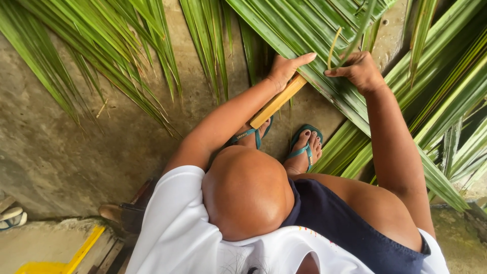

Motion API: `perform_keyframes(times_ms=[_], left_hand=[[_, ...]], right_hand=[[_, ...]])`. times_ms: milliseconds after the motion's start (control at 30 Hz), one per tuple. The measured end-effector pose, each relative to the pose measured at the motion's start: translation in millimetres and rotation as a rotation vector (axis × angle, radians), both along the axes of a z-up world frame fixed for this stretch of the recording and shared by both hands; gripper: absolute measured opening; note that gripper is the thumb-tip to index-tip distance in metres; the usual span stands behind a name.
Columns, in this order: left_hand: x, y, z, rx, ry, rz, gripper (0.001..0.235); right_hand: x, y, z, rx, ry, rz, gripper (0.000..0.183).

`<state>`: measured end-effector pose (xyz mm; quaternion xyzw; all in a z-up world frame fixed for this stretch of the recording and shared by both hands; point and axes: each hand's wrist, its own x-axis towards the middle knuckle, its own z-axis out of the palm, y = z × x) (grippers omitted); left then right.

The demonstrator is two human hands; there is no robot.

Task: The person weaves long green palm leaves by hand using a wooden guide bar. They repeatedly pull leaf strips through the woven structure, aligning and securing them to build up the mat.

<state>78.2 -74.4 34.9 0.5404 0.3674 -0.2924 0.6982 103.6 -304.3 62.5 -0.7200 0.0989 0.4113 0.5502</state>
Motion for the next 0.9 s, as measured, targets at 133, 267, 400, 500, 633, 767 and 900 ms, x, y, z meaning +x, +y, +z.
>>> perform_keyframes(times_ms=[133, 267, 400, 500, 633, 767, 900], left_hand=[[-6, -1, -20, -0.076, -0.075, 0.022, 0.034], [-8, 0, -22, -0.056, -0.057, 0.028, 0.037], [-7, 1, -19, -0.050, -0.087, 0.018, 0.028], [-11, 1, -24, -0.028, -0.084, 0.010, 0.027], [-11, 4, -28, 0.039, 0.016, -0.076, 0.037], [-10, 8, -32, -0.146, -0.058, -0.072, 0.038], [-10, 8, -27, -0.069, -0.062, -0.114, 0.040]], right_hand=[[1, 3, 16, 0.086, 0.032, -0.014, 0.054], [5, 9, 26, 0.074, 0.015, 0.013, 0.062], [6, 8, 25, 0.042, 0.002, 0.036, 0.063], [3, 6, 22, 0.025, -0.023, 0.080, 0.060], [4, 6, 22, -0.029, -0.085, 0.154, 0.065], [4, 2, 16, -0.028, -0.083, 0.172, 0.064], [6, -1, 14, -0.028, -0.069, 0.199, 0.056]])
